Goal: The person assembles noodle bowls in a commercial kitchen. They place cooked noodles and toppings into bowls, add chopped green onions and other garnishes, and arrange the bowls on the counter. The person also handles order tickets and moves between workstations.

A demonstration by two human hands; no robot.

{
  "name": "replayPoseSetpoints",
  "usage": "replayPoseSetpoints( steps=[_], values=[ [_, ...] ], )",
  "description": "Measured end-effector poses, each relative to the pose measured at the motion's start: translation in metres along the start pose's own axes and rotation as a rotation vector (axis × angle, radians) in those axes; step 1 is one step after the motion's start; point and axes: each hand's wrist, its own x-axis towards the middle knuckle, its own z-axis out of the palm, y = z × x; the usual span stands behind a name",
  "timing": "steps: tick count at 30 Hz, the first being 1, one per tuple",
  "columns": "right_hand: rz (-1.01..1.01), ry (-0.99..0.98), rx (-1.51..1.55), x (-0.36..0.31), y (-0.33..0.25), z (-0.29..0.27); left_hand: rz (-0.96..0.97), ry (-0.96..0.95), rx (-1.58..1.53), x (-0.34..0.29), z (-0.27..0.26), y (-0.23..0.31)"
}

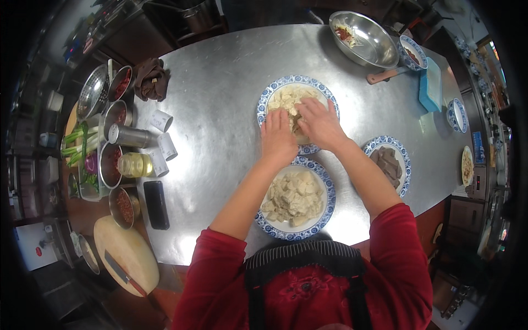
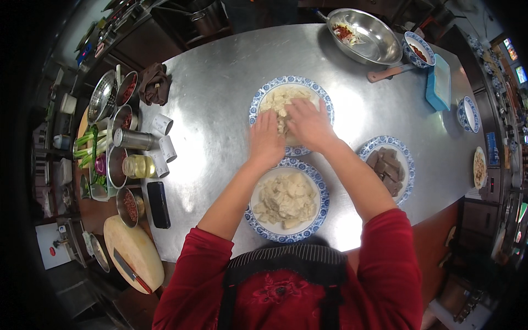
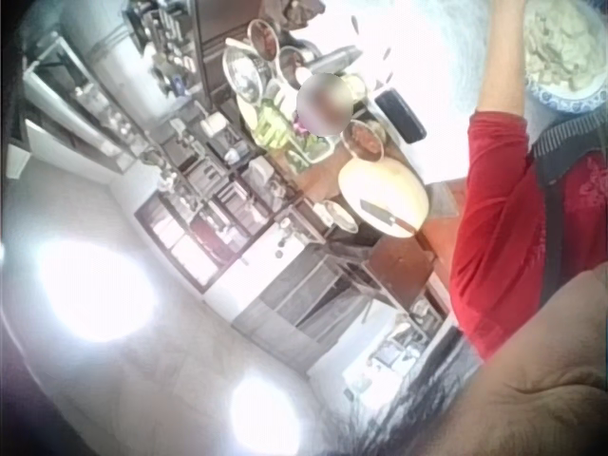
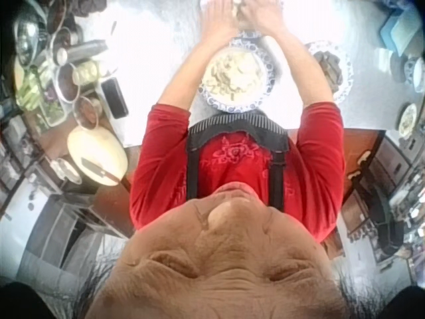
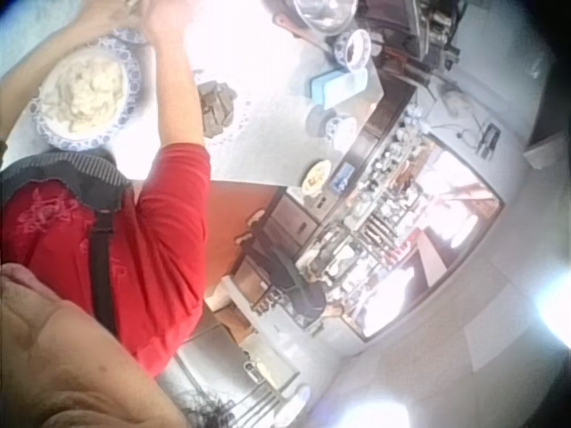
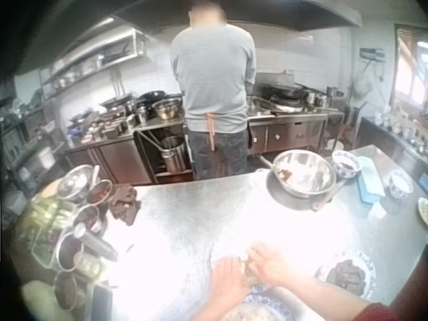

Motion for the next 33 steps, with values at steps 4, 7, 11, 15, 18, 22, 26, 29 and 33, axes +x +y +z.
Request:
replayPoseSetpoints(
  steps=[4,7,11,15,18,22,26,29,33],
  values=[
    [0.127,0.026,0.139,-0.019,0.025,-0.009,0.08,-0.033,-0.033,0.003,0.007,0.014],
    [0.173,0.092,0.369,-0.029,0.043,-0.008,0.103,0.02,-0.023,0.002,0.005,0.008],
    [0.129,0.114,0.193,-0.019,0.054,0.004,0.066,0.088,-0.037,0.003,-0.005,-0.012],
    [0.08,0.066,0.196,0.014,0.055,0.006,0.01,0.021,-0.04,0.003,-0.012,-0.014],
    [0.073,-0.066,0.148,0.029,0.048,0.001,0.04,-0.036,-0.024,0.004,-0.012,-0.008],
    [0.241,-0.23,0.367,0.01,0.038,0.007,0.087,-0.009,-0.041,0.002,-0.004,-0.015],
    [0.184,0.099,0.307,-0.041,0.034,0.025,0.076,-0.002,-0.141,-0.018,0.008,-0.042],
    [0.243,0.196,0.319,-0.094,0.025,0.024,0.093,0.105,-0.172,-0.057,0.008,-0.058],
    [0.528,-0.047,0.609,-0.191,-0.013,0.003,-0.26,0.097,-0.28,-0.155,-0.016,-0.068]
  ],
)
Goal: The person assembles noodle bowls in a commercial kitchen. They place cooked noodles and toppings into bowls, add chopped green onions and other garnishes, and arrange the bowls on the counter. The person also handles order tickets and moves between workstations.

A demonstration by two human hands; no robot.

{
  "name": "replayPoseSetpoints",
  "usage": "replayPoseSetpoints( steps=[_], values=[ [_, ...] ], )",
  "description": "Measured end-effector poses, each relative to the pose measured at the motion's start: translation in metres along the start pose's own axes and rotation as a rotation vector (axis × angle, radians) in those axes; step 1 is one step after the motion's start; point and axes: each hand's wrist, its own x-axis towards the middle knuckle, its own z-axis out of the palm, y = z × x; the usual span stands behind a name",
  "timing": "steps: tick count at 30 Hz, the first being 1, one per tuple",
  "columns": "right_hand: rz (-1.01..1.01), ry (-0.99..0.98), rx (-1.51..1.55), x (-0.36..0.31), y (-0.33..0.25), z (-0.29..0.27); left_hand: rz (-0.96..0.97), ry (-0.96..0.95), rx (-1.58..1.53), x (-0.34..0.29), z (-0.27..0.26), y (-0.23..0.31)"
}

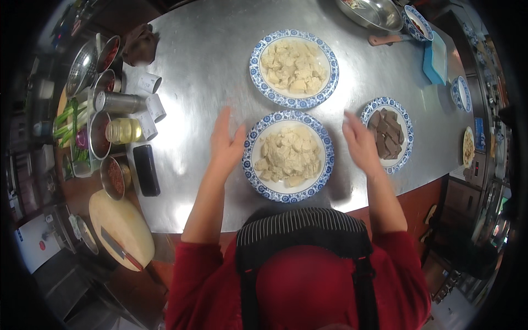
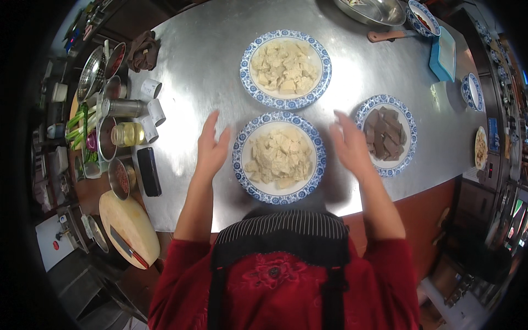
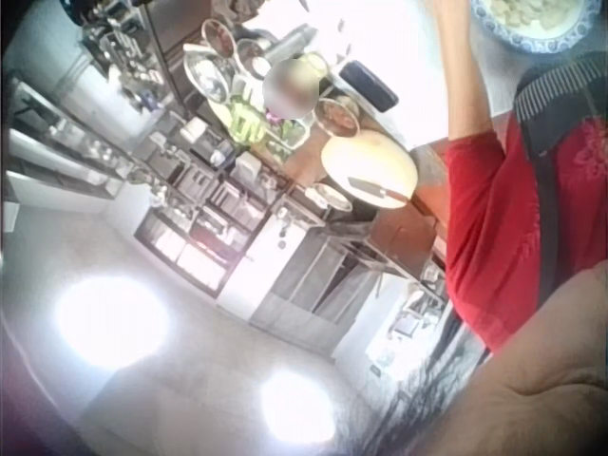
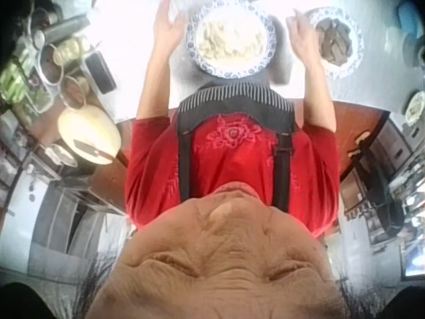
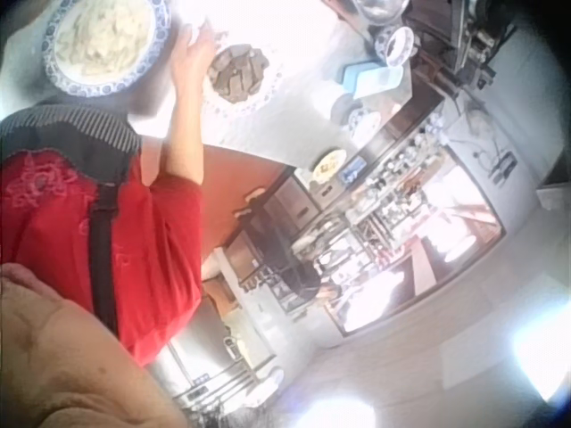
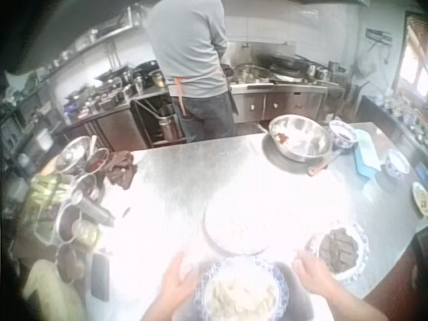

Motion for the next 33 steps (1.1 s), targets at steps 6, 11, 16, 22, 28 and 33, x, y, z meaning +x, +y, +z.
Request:
replayPoseSetpoints(
  steps=[6,11,16,22,28,33],
  values=[
    [0.531,-0.302,0.726,-0.123,0.011,0.03,-0.513,-0.316,-0.488,-0.143,-0.015,-0.007],
    [0.499,-0.25,0.673,-0.175,0.005,0.031,-0.563,-0.385,-0.706,-0.207,-0.001,0.014],
    [0.497,-0.26,0.708,-0.203,0.004,0.017,-0.677,-0.291,-0.723,-0.231,-0.004,0.037],
    [0.375,-0.175,0.834,-0.207,0.046,-0.017,-0.786,-0.254,-0.844,-0.245,0.032,0.08],
    [0.224,0.189,0.678,-0.154,0.041,-0.049,-0.858,-0.349,-0.991,-0.241,0.038,0.101],
    [0.476,-0.114,1.144,-0.066,0.013,-0.066,-0.843,-0.338,-1.084,-0.225,0.034,0.108]
  ],
)
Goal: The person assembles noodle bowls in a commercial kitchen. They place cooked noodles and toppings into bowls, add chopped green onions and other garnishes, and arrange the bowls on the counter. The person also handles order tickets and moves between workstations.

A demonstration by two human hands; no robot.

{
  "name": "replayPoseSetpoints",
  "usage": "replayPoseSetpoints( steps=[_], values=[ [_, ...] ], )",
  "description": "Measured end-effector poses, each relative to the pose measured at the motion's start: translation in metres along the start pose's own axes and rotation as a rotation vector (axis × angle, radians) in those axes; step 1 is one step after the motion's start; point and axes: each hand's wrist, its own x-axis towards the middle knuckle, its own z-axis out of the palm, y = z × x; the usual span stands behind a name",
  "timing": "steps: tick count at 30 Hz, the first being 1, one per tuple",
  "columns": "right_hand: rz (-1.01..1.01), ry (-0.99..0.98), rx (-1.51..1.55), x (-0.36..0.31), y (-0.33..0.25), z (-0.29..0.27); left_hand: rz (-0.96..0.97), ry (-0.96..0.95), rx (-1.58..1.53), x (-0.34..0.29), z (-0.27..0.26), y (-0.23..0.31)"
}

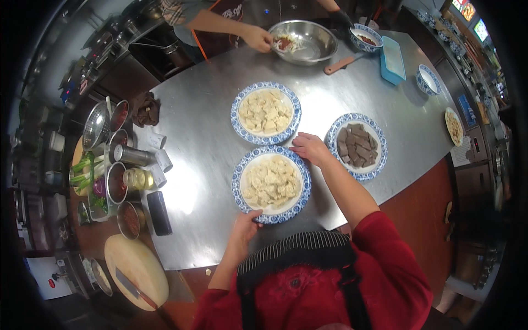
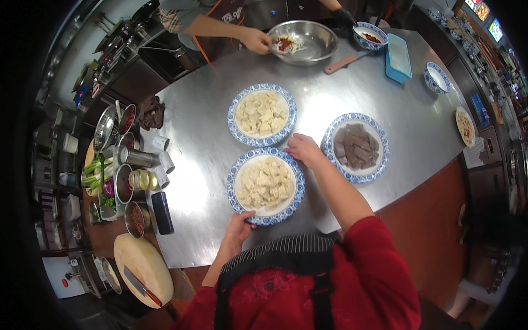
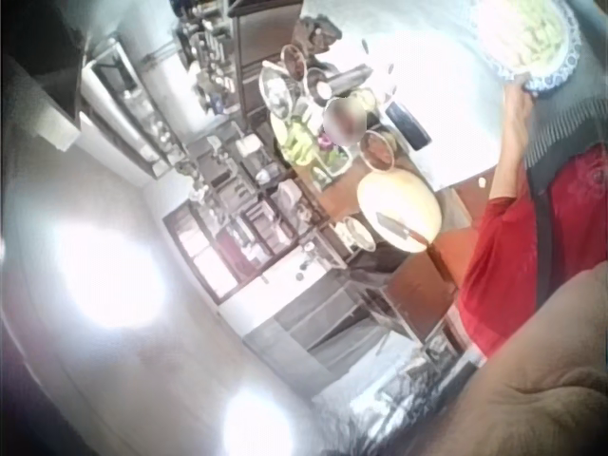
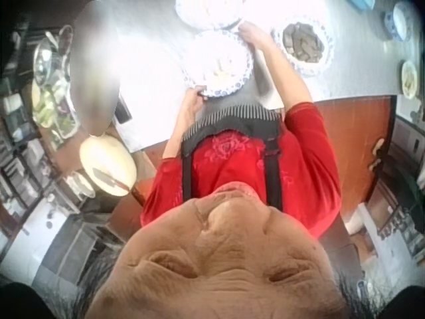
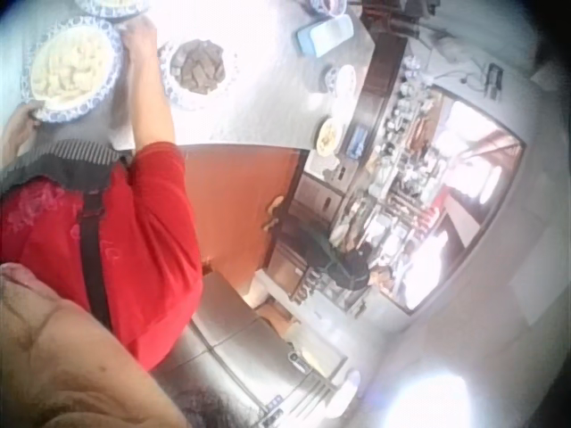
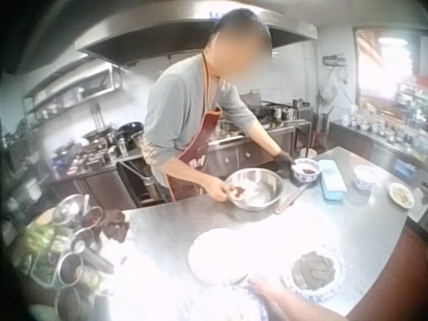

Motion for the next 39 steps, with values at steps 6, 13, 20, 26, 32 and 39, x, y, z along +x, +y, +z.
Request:
replayPoseSetpoints(
  steps=[6,13,20,26,32,39],
  values=[
    [0.089,-0.107,0.061,0.072,-0.041,0.025,0.129,-0.078,-0.213,0.021,-0.009,0.024],
    [0.153,-0.186,0.076,0.117,-0.042,0.035,0.266,-0.035,-0.23,0.019,-0.044,0.049],
    [0.019,-0.096,0.252,0.08,-0.014,0.044,0.234,0.115,-0.278,-0.044,-0.066,0.029],
    [-0.044,-0.03,0.266,-0.022,0.015,0.036,0.295,0.107,-0.264,-0.116,-0.089,-0.009],
    [-0.133,-0.092,0.363,-0.144,0.007,-0.044,0.374,0.134,-0.215,-0.145,-0.063,-0.034],
    [-0.294,0.073,0.5,-0.383,-0.037,-0.305,0.668,0.129,0.772,-0.215,0.14,-0.149]
  ],
)
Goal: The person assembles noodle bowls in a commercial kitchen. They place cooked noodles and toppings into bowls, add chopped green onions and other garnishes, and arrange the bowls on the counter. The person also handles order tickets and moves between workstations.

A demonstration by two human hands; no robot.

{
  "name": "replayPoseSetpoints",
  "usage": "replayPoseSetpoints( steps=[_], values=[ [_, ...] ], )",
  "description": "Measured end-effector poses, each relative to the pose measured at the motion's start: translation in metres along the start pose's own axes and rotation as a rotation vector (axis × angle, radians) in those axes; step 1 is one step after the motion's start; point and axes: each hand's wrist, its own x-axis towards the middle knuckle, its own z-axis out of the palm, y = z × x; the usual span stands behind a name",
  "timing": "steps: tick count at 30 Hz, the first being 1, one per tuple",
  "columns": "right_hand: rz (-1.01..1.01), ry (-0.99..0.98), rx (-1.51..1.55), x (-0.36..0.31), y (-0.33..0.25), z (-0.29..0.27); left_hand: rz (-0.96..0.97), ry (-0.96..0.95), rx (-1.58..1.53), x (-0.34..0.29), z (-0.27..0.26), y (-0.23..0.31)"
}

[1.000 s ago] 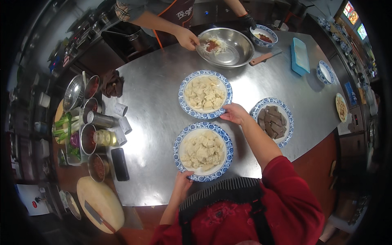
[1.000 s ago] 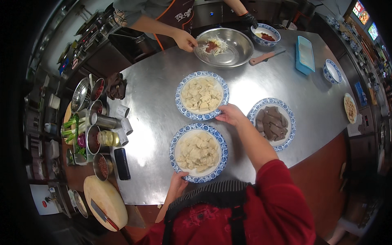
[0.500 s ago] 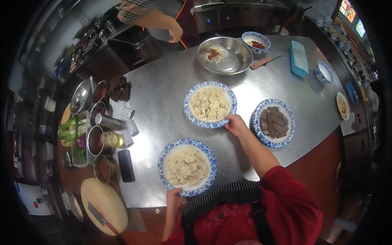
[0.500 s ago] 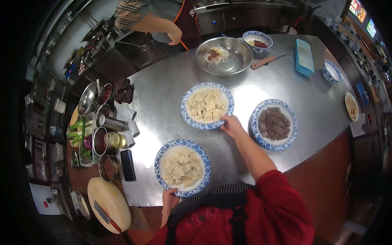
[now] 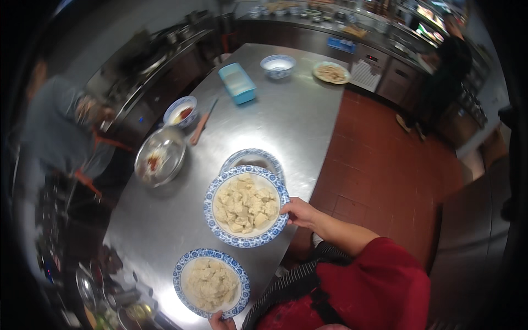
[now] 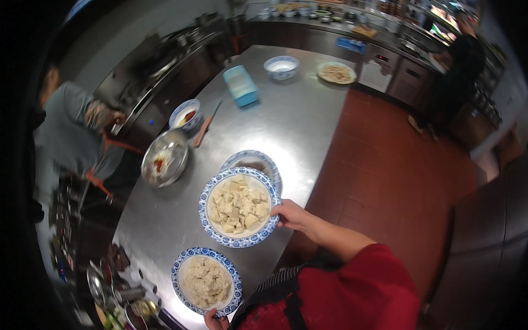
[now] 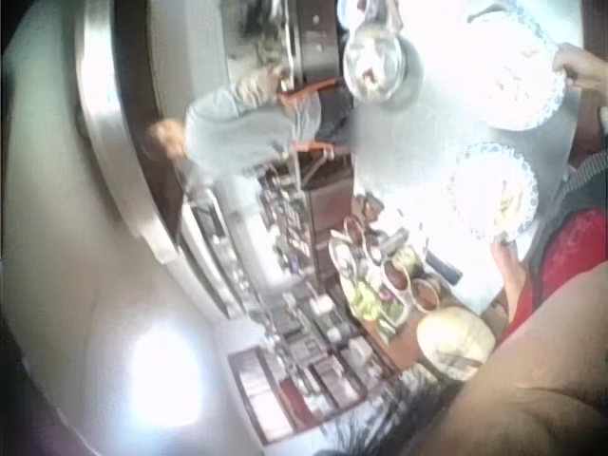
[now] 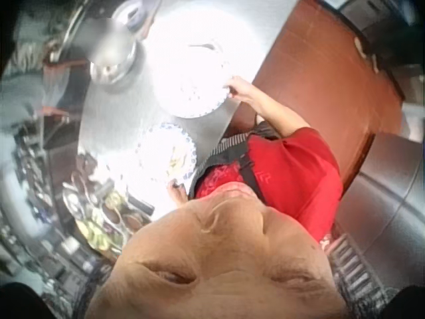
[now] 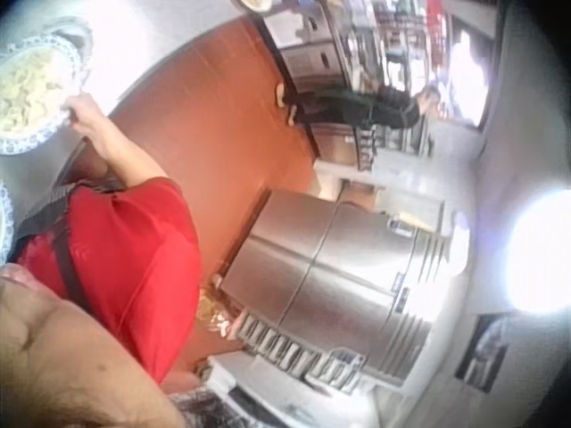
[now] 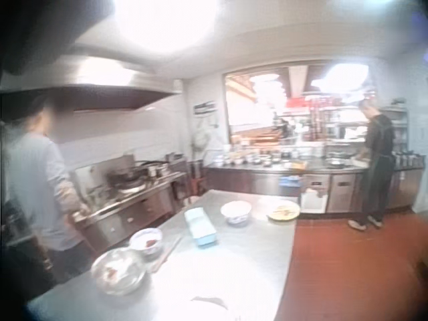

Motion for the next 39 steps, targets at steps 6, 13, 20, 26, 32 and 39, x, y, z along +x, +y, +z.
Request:
replayPoseSetpoints(
  steps=[6,13,20,26,32,39],
  values=[
    [-0.229,0.192,0.061,-0.168,-0.231,-0.258,-0.273,-0.197,-0.563,-0.093,0.313,0.126],
    [-0.371,0.378,0.083,-0.334,-0.55,-0.61,-0.414,-0.446,-0.771,-0.246,0.772,0.286],
    [-0.563,0.57,0.179,-0.384,-0.826,-0.9,-0.433,-0.709,-0.702,-0.28,1.194,0.396],
    [-0.745,0.755,0.263,-0.333,-1.065,-1.116,-0.455,-0.959,-0.685,-0.231,1.592,0.489],
    [-0.886,0.949,0.371,-0.283,-1.347,-1.285,-0.506,-1.13,-0.615,-0.188,1.995,0.654],
    [-0.978,1.096,0.41,-0.274,-1.667,-1.578,-0.489,-1.26,-0.548,-0.235,2.495,0.793]
  ],
)
